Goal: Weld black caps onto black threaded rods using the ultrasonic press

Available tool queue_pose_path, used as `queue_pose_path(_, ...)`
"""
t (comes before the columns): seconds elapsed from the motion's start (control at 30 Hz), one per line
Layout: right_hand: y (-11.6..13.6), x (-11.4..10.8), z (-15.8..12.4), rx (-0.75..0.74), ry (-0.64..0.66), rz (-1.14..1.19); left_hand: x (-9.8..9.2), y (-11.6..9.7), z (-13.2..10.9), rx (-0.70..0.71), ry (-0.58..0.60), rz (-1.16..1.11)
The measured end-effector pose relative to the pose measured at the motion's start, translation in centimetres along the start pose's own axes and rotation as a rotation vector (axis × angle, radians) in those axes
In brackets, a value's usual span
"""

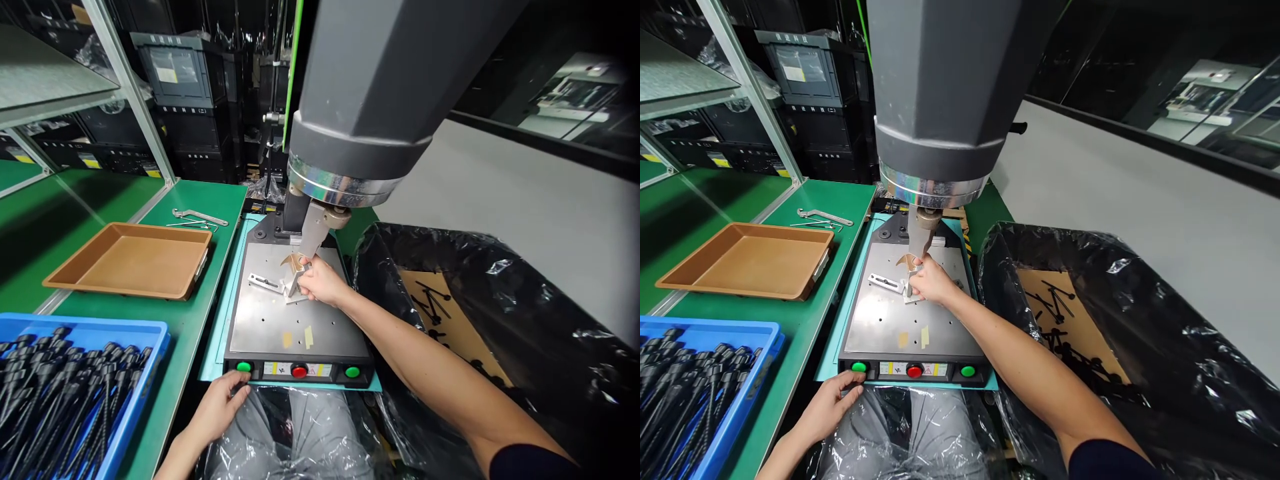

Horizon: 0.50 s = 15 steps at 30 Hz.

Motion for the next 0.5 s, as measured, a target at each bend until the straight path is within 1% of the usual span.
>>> queue_pose_path(0.17,0.4,0.2,-0.1,0.03,0.007,0.073,-0.3,-0.1,0.4,0.005,0.005,0.003)
queue_pose_path(0.27,1.1,0.8,-0.6,0.051,0.061,0.215,-0.3,0.0,0.4,0.029,0.01,0.017)
queue_pose_path(0.37,1.6,1.5,-1.2,-0.006,0.106,0.301,-0.3,0.3,0.2,0.048,0.011,0.036)
queue_pose_path(0.4,1.5,1.6,-1.3,-0.023,0.084,0.293,-0.4,0.4,0.2,0.056,0.009,0.046)
queue_pose_path(0.5,0.8,1.2,-1.8,-0.024,-0.077,0.228,-0.4,0.9,0.0,0.086,-0.001,0.082)
Point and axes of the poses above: each hand's wrist, its own z-axis towards the middle knuckle, its own x-axis out of the palm, y = z × x, the point moved 3 cm from there along z, towards the middle knuckle, and after that the axes turned 4 degrees about -z, right-handed, at the moved point
